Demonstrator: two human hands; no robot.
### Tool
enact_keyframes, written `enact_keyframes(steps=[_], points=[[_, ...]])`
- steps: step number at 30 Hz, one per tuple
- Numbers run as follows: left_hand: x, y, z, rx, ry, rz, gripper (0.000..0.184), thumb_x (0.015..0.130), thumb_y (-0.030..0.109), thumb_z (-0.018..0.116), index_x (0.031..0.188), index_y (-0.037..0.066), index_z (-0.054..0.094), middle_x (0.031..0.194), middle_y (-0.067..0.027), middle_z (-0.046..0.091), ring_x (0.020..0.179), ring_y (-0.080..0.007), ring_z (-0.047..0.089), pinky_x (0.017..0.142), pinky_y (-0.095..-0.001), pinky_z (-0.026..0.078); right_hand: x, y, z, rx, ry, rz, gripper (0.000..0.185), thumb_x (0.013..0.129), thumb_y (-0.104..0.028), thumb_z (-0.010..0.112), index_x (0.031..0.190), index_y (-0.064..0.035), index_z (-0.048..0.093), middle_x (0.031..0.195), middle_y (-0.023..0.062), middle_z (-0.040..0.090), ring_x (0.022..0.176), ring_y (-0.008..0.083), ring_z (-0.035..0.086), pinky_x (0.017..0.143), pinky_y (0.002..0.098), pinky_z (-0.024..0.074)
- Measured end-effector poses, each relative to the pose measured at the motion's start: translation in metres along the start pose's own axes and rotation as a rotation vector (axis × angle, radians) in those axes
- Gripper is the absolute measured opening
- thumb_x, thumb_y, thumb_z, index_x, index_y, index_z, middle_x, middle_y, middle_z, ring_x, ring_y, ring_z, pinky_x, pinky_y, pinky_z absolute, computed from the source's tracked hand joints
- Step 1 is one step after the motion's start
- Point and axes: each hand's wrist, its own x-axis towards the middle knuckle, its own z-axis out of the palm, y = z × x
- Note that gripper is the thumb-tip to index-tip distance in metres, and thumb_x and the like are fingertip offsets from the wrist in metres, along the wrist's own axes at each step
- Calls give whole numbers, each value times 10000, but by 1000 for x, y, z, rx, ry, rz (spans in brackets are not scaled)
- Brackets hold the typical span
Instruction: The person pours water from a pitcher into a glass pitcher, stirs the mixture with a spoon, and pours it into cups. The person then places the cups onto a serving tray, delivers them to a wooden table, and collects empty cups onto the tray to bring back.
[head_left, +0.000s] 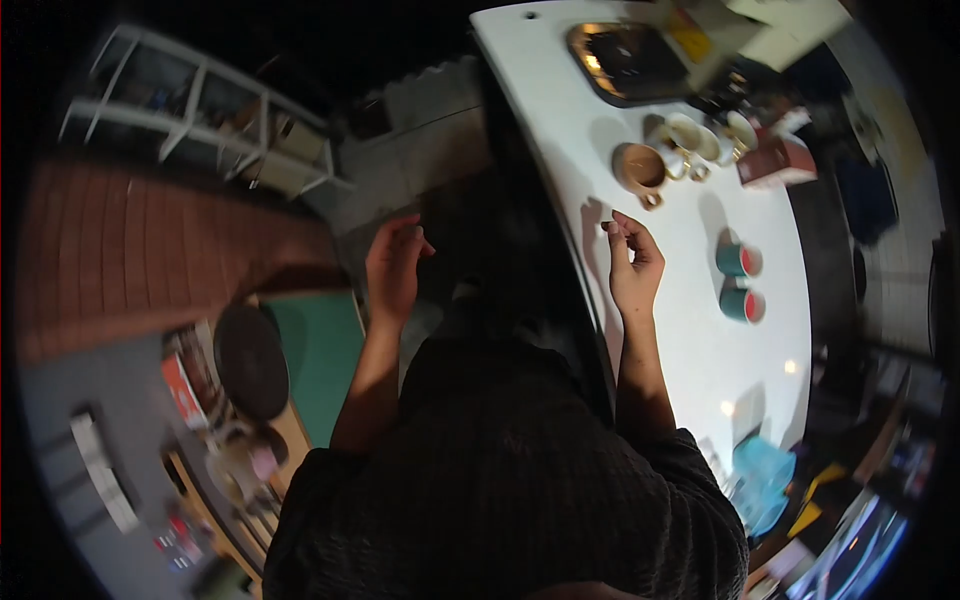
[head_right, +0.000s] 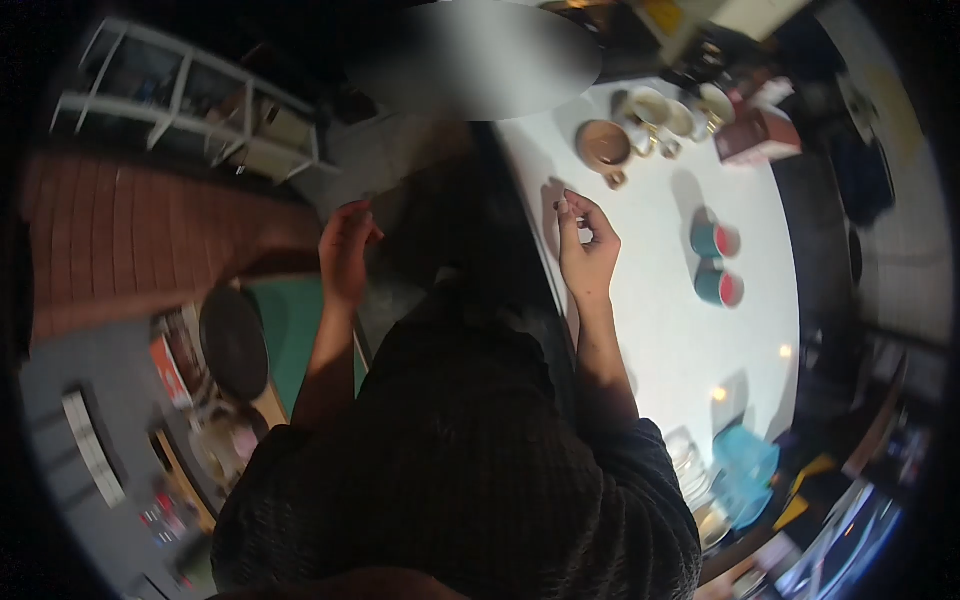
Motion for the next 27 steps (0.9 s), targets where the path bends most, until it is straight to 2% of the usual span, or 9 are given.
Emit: enact_keyframes(steps=[4,5,10,12,16,19,23,25,27], points=[[-46,-2,-70,53,335,26,151,941,90,564,1061,14,616,722,14,557,702,-48,511,655,-208,401,-8,-19,48,106,-152,-39,223,917,-142,632,1065,22,662,741,2,632,726,61,551,754,226,444],[-55,-1,-86,30,422,51,123,942,90,568,1019,20,634,710,28,537,681,-40,492,631,-198,383,-11,-23,63,97,-188,-105,200,918,-113,627,1062,21,660,666,-45,528,665,35,480,709,200,429],[-113,3,-173,-14,706,76,148,948,127,574,1031,17,630,730,22,539,722,-67,483,682,-217,393,-46,-47,150,94,-473,-104,184,907,-82,627,1057,21,656,647,-63,493,619,8,437,616,179,382],[-135,-1,-212,-56,793,98,149,947,131,577,1026,18,633,735,20,539,718,-67,483,677,-217,392,-64,-55,190,76,-604,-89,209,922,-125,631,1076,13,660,765,-64,567,685,13,486,638,160,392],[-183,-15,-294,-61,979,67,151,945,133,581,1023,17,637,739,19,544,708,-65,481,669,-215,387,-123,-77,285,164,-780,-84,218,907,-101,632,1067,47,643,700,-77,514,644,6,444,626,178,385],[-215,-13,-348,4,1059,61,106,934,90,591,1000,15,629,721,65,518,627,-18,434,573,-181,332,-174,-80,361,127,-921,-60,247,908,-124,639,1089,44,637,726,-76,515,672,17,458,643,180,392],[-255,-25,-416,-17,1185,-29,100,935,87,593,999,19,630,688,84,474,608,-2,387,547,-182,294,-245,-58,468,-16,-1166,47,419,915,-253,645,1210,36,575,813,-25,557,765,53,507,729,201,412],[-278,-30,-441,50,1159,-95,130,948,97,558,1012,8,627,738,50,501,673,-38,422,608,-201,336,-283,-44,514,-32,-1240,82,501,926,-319,628,1265,38,534,880,13,595,815,75,538,765,223,428],[-289,-33,-453,40,1186,-91,102,943,88,573,991,14,625,690,81,432,634,-16,364,570,-195,284,-322,-44,550,-235,-1214,315,640,937,-458,559,1315,47,457,1064,122,611,950,188,586,858,306,447]])
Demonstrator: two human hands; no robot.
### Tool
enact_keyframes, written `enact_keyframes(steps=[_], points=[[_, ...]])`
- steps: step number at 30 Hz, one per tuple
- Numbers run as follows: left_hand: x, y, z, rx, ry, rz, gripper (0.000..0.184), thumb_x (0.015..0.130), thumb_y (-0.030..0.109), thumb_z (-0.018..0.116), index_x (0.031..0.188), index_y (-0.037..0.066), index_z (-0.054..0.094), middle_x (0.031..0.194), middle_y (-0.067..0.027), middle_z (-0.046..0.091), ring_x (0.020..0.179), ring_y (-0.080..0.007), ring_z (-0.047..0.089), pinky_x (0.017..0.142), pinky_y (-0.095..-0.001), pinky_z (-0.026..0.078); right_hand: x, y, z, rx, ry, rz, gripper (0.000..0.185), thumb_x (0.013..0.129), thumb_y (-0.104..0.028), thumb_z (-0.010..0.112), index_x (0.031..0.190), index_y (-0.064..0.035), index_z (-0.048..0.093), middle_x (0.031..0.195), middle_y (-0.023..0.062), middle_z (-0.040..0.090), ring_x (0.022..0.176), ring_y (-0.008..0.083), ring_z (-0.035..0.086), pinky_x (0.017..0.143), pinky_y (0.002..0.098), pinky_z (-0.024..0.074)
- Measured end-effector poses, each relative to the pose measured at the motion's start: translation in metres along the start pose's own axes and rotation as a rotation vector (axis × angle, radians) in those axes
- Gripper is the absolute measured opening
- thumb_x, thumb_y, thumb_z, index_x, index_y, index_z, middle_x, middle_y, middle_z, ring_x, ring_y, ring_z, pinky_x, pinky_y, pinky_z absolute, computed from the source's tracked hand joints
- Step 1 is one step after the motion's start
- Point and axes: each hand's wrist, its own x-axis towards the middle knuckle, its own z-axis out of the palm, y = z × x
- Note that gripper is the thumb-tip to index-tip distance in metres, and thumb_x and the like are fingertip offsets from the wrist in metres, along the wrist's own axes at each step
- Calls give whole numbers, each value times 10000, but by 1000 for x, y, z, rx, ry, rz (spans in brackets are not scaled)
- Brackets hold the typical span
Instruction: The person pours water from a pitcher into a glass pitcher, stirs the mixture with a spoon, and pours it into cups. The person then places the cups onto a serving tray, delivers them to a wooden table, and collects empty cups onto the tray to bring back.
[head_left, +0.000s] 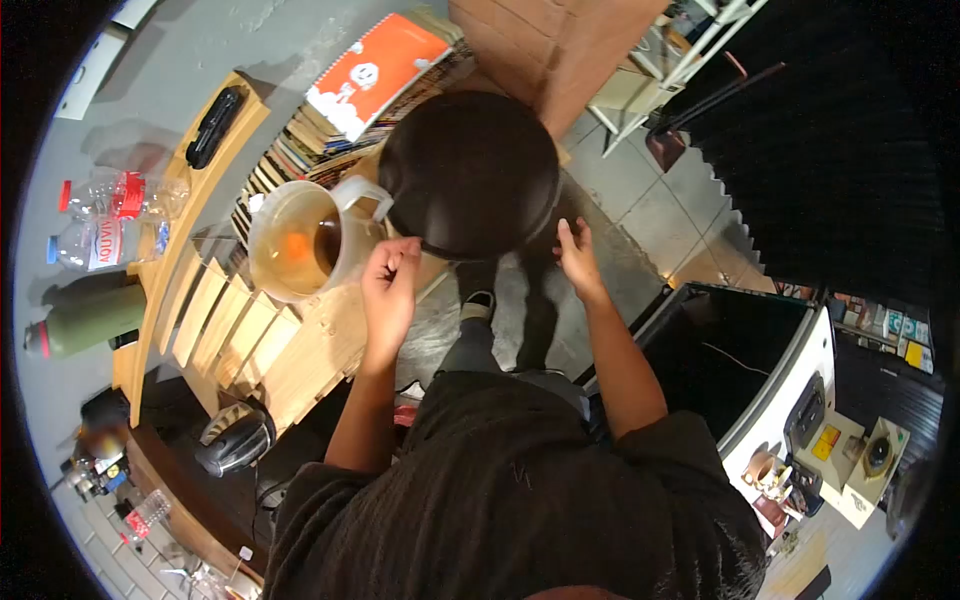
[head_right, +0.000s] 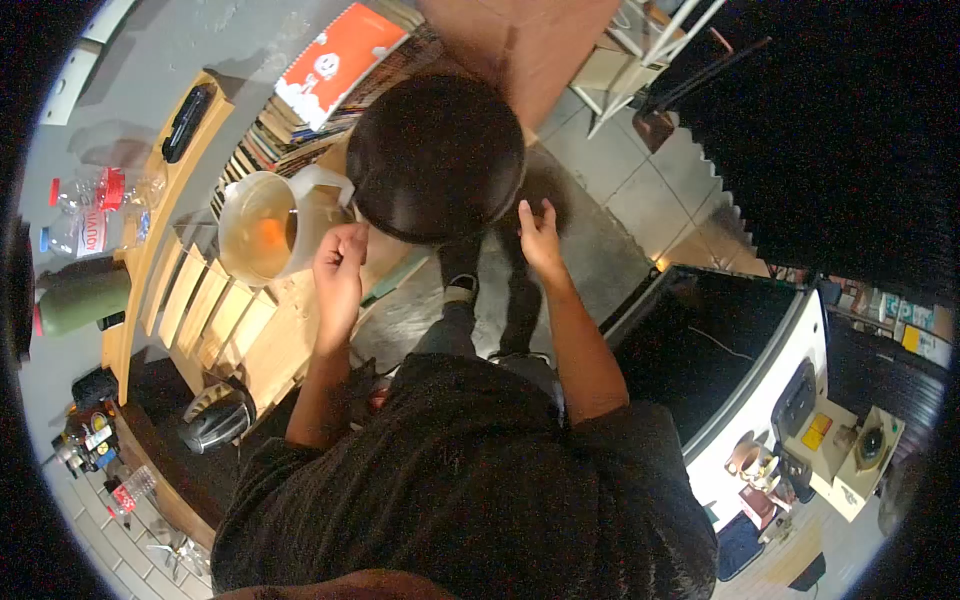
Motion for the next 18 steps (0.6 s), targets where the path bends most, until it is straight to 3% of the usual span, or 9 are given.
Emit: enact_keyframes(steps=[1,3,4,9,12,14,15,17,18], points=[[2,-2,-5,-22,14,7,75,937,79,588,969,21,623,642,112,363,595,7,306,532,-188,231,14,4,21,2,-9,10,640,937,-458,559,1315,47,457,1064,122,611,950,188,586,858,306,447],[5,-10,-14,-22,2,-32,52,936,56,580,954,23,616,648,110,373,594,3,309,532,-189,228,37,21,56,-12,-31,-14,706,931,-542,506,1297,57,439,1173,195,576,1034,298,583,917,375,439],[6,-15,-15,-42,-8,-19,48,935,45,576,957,23,614,649,110,375,593,2,310,532,-191,227,35,17,72,-15,92,4,599,950,-495,496,1162,65,513,1058,211,618,957,350,603,865,417,458],[10,-17,-9,-67,-84,-12,52,934,29,575,970,29,612,651,109,378,589,3,315,528,-191,214,28,8,72,-196,466,-227,454,990,-358,439,913,67,580,827,271,626,786,414,621,731,468,471],[17,-9,5,16,-116,18,86,934,52,584,1006,21,618,700,64,491,653,-26,421,590,-199,335,-2,-29,21,-104,457,-334,424,978,-321,473,855,68,589,833,282,628,785,419,622,721,449,470],[26,-4,19,202,-132,95,171,916,115,622,1051,8,617,861,-22,593,819,-99,531,738,-248,439,-15,-27,-36,-186,480,-349,417,978,-311,485,841,64,604,755,232,631,706,356,598,694,417,463],[30,-3,28,194,-179,114,171,916,115,622,1051,8,617,861,-22,593,819,-99,531,738,-248,439,-29,-28,-64,-192,504,-343,412,980,-309,488,846,61,608,719,196,629,673,302,587,680,396,460],[35,12,59,500,-128,587,271,899,164,648,1108,3,585,983,-64,593,921,-154,546,805,-297,441,-77,-39,-115,-94,533,-387,404,988,-303,486,866,60,612,679,110,597,661,178,523,656,335,445],[32,12,76,515,-146,532,369,913,194,625,1203,-10,523,1137,-112,572,1022,-204,540,890,-354,425,-103,-42,-141,-97,562,-377,391,990,-295,489,869,55,614,674,45,558,681,103,480,647,282,427]])
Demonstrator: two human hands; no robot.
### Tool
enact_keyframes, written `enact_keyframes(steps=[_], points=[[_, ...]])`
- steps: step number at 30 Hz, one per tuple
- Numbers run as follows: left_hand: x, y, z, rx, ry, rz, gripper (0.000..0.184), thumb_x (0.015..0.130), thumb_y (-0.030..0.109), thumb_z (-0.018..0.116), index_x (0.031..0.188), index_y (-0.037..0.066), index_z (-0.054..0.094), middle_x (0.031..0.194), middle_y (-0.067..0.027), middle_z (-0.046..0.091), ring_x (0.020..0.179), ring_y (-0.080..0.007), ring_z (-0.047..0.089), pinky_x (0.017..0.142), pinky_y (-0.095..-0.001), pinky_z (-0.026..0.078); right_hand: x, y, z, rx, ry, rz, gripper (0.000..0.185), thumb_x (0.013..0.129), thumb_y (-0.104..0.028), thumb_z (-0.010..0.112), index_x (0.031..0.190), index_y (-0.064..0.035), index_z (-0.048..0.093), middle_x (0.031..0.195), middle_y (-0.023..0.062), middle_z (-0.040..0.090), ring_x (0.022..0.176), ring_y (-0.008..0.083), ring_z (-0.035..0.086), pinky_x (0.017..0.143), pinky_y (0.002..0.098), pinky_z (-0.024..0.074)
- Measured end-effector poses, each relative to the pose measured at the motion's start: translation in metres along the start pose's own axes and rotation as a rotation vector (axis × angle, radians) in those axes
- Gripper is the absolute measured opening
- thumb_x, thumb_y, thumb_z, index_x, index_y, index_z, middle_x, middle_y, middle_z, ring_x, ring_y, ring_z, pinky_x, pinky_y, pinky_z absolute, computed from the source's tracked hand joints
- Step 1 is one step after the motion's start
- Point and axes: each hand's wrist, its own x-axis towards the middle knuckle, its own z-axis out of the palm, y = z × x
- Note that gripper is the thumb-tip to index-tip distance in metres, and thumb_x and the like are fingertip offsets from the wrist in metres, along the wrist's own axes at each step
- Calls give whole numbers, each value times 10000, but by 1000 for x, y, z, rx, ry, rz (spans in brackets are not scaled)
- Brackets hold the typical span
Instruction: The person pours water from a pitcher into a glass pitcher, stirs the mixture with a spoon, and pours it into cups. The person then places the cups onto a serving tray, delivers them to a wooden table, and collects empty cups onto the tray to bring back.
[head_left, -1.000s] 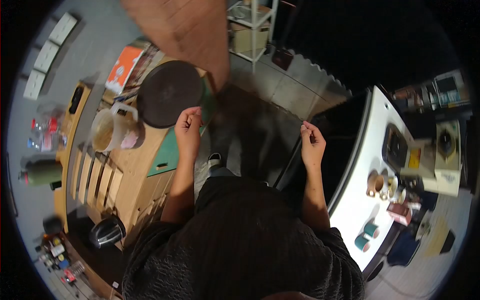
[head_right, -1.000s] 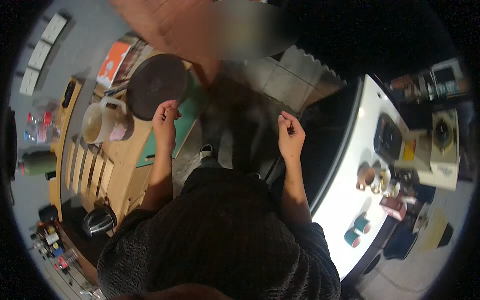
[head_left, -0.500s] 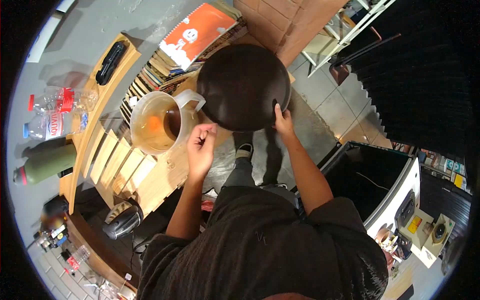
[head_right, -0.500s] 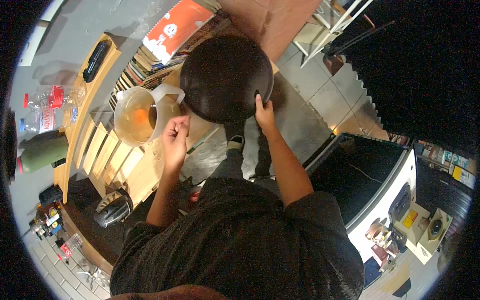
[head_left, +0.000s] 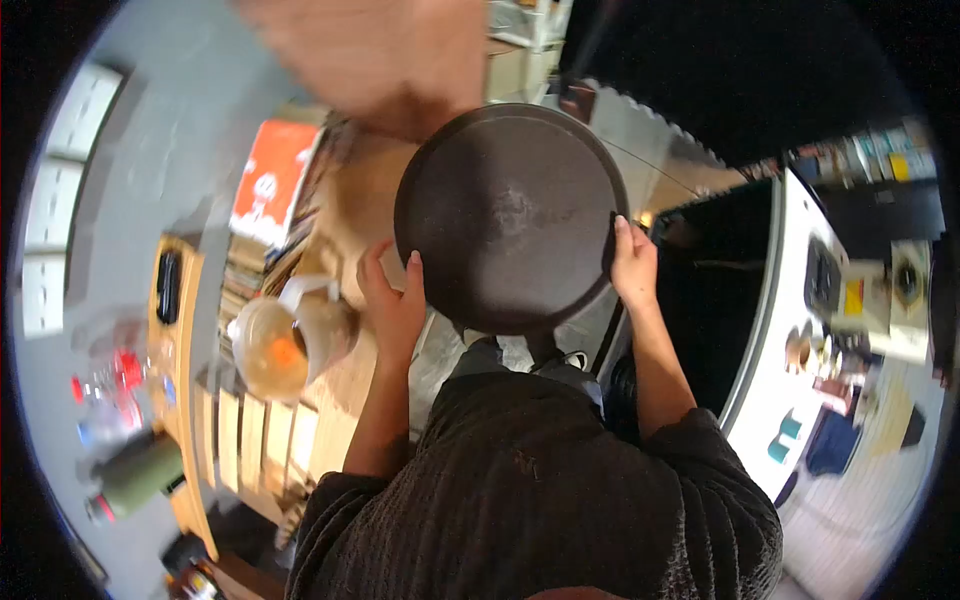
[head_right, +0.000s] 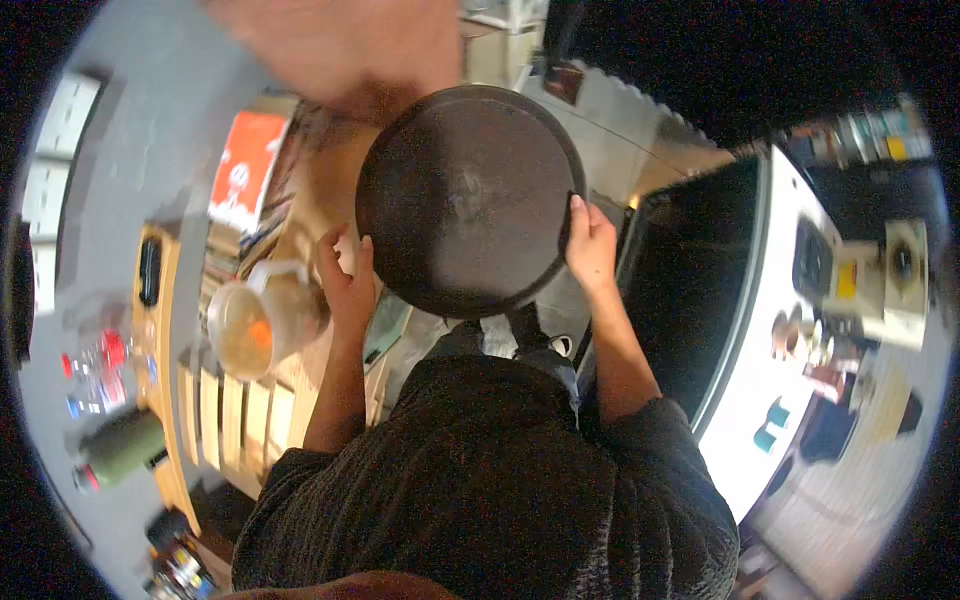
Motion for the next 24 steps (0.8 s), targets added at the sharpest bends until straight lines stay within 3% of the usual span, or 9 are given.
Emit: enact_keyframes(steps=[1,3,8,10,13,14,18,21,24], points=[[4,22,13,-28,-38,44,369,913,194,625,1203,-10,523,1137,-112,572,1022,-204,540,890,-354,425,-5,14,-32,43,33,18,393,997,-298,488,874,53,615,698,4,554,689,86,470,646,256,417],[7,74,40,-457,-322,-461,439,938,201,586,1283,-30,443,1181,-144,562,1057,-233,538,941,-369,403,-30,12,-92,162,141,97,388,1002,-294,491,875,48,623,719,-17,556,703,76,469,656,246,418],[-41,134,138,-616,-646,-130,510,958,240,560,1337,-44,371,1218,-174,545,1097,-248,540,944,-340,415,-112,62,-215,181,445,168,243,1005,-206,492,1120,-2,553,822,-8,596,716,55,505,635,220,415],[-71,185,160,-472,-725,-108,511,967,242,542,1336,-61,361,1245,-214,533,1120,-285,538,967,-362,403,-152,89,-255,203,519,237,229,999,-158,487,1187,-27,496,831,6,583,725,64,522,639,215,421],[-123,231,199,-353,-873,44,510,976,250,526,1331,-74,355,1278,-262,500,1162,-340,518,991,-383,388,-212,144,-305,37,706,347,317,945,-112,518,1237,11,500,909,105,636,809,93,580,713,232,463],[-142,241,213,-355,-899,79,510,976,250,526,1331,-74,355,1278,-262,500,1162,-340,518,991,-383,388,-229,149,-321,35,760,409,343,913,-86,535,1237,27,521,975,151,644,865,123,605,744,259,480],[-217,270,267,-416,-1007,223,544,977,277,526,1345,-75,335,1320,-296,452,1219,-373,481,1005,-394,382,-285,161,-384,143,825,677,312,880,-56,549,1177,35,582,1049,165,636,878,171,625,715,312,500],[-258,313,278,-373,-1107,222,574,970,297,536,1352,-75,324,1316,-296,458,1215,-372,487,1004,-391,382,-320,213,-405,20,986,511,315,852,-58,567,1151,35,598,1003,151,639,832,192,626,683,313,497],[-288,328,296,-359,-1173,232,571,971,294,535,1354,-72,322,1300,-291,475,1197,-372,501,997,-384,387,-339,221,-429,-138,991,556,309,828,-62,582,1120,36,613,938,145,629,794,222,616,664,322,493]])
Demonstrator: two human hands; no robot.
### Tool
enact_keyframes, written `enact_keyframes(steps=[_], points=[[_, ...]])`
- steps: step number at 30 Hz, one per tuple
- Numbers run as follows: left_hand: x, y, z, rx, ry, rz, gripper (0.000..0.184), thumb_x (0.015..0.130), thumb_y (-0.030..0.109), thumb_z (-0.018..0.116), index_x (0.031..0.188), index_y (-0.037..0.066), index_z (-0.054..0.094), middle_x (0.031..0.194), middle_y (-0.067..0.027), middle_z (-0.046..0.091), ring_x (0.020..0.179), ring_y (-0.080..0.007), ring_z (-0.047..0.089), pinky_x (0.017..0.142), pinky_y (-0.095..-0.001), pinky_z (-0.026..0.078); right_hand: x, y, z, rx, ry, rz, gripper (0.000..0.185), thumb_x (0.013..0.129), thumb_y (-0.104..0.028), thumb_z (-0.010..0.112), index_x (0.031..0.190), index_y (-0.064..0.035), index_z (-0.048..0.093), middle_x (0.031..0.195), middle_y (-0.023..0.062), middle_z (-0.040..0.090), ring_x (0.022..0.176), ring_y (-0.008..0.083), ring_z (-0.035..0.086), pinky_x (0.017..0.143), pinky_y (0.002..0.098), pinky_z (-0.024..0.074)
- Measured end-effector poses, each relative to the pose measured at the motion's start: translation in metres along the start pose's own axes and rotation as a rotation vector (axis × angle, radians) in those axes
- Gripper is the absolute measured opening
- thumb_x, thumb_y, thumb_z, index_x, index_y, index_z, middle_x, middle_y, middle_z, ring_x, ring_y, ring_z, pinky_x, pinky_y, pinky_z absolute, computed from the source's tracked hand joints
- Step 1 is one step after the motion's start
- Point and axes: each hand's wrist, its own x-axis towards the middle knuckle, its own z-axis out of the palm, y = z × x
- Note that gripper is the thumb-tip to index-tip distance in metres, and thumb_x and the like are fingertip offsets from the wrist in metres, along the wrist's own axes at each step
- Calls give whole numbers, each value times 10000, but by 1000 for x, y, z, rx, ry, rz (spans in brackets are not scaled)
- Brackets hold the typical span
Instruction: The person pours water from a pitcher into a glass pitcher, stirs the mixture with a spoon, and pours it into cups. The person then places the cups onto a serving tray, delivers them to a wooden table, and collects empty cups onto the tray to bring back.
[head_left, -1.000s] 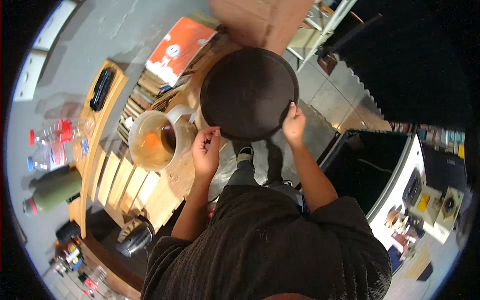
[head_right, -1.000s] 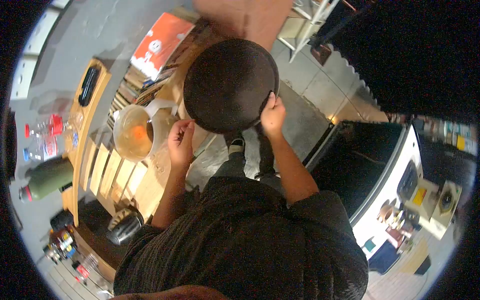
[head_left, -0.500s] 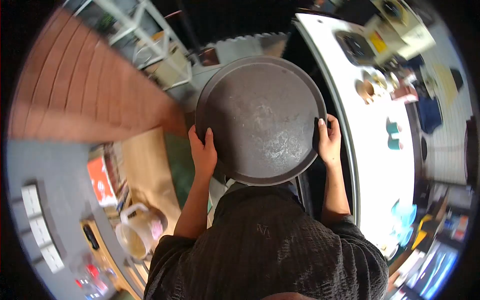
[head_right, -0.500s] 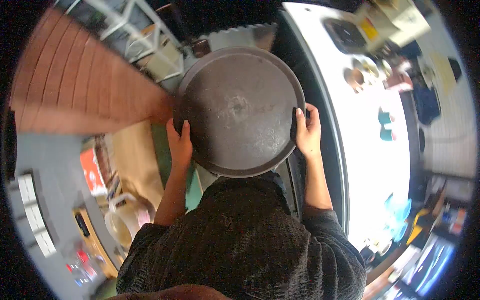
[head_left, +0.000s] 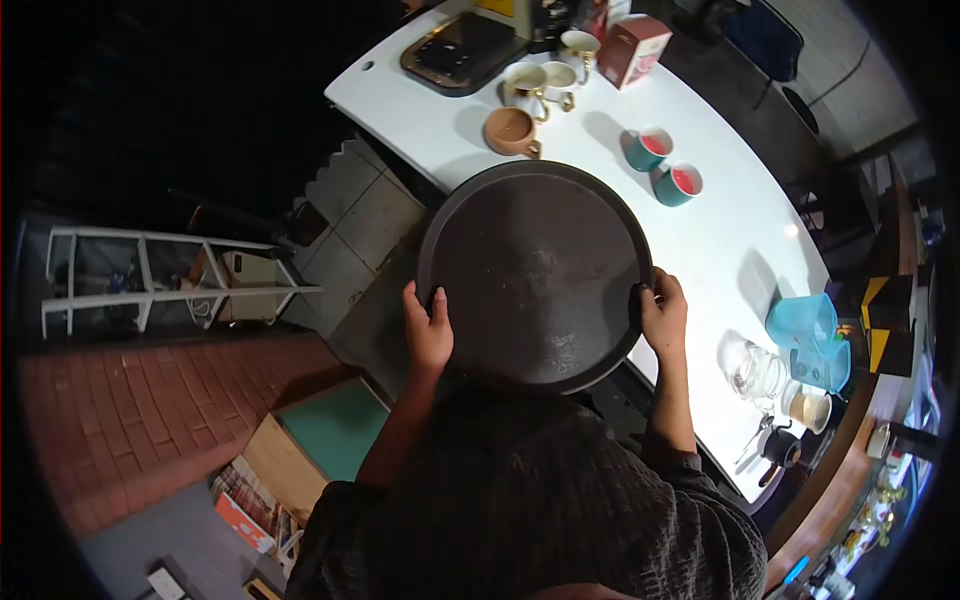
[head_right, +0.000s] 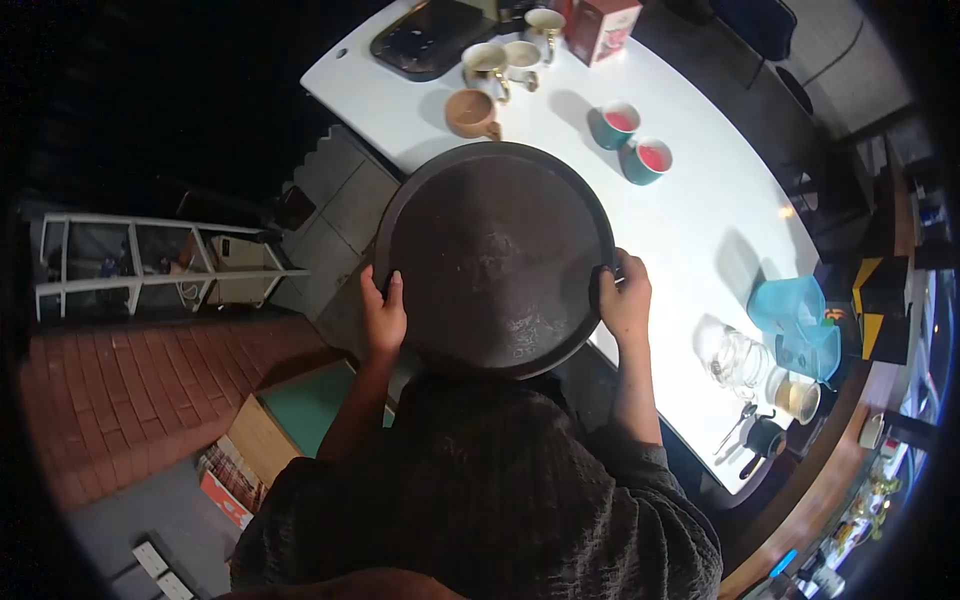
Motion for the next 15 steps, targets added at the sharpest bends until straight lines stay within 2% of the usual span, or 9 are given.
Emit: enact_keyframes(steps=[9,15], points=[[17,12,49,55,-143,0,560,973,275,530,1350,-79,316,1265,-278,501,1172,-354,516,989,-383,388,12,29,-26,-43,33,118,308,792,-50,581,1086,20,636,922,154,621,777,250,604,743,351,484],[35,9,59,45,-237,107,533,977,237,520,1353,-78,309,1247,-271,515,1158,-352,527,984,-379,392,8,41,-23,-81,96,125,324,785,-49,584,1096,23,637,938,176,630,812,282,631,757,358,496]])
